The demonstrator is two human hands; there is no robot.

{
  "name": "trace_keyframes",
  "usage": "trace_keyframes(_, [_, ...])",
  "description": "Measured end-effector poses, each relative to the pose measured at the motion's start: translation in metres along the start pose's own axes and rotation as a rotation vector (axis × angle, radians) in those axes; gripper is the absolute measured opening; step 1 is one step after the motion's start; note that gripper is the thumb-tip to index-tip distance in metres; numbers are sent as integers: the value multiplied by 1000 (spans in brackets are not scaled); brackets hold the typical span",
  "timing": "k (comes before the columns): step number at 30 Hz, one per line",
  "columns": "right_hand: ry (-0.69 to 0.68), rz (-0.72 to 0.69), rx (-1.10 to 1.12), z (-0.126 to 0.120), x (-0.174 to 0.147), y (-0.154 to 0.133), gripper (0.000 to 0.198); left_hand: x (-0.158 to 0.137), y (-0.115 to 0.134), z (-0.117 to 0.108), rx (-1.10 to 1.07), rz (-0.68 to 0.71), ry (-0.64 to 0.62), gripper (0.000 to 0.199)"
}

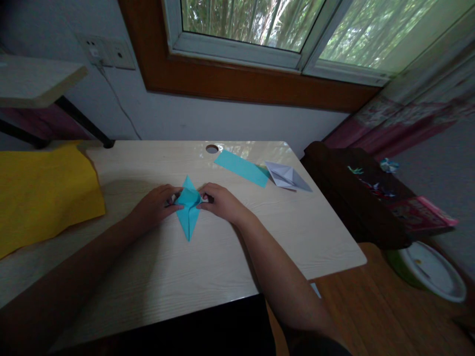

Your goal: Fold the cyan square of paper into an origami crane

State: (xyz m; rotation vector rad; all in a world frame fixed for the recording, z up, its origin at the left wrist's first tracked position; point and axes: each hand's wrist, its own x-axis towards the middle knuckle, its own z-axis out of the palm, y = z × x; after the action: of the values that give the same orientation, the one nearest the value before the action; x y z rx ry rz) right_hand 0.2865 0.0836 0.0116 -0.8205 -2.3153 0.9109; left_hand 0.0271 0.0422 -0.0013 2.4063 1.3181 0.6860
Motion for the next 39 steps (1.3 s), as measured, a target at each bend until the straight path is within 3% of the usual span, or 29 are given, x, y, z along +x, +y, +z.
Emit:
trace_keyframes(7, [85, 165, 100, 7, -4, 4, 28, 0, -1, -5, -111, -163, -27, 41])
trace_keyframes(14, [86, 102, 37, 6, -3, 3, 20, -4, -1, -5, -247, -240, 37, 30])
trace_keyframes(24, [43, -51, -18, 5, -2, 6, 10, -3, -7, 0, -125, -7, 44, 12])
trace_keyframes(28, [31, -77, 7, 5, -2, 5, 12, -7, -9, 6, -176, -44, 130, 29])
trace_keyframes(31, [49, -13, 52, 6, -3, 4, 18, -8, -8, 7, -233, -71, 146, 39])
trace_keyframes(39, [56, 87, 80, 8, -4, 4, 26, -5, 0, -3, -260, -169, 85, 28])
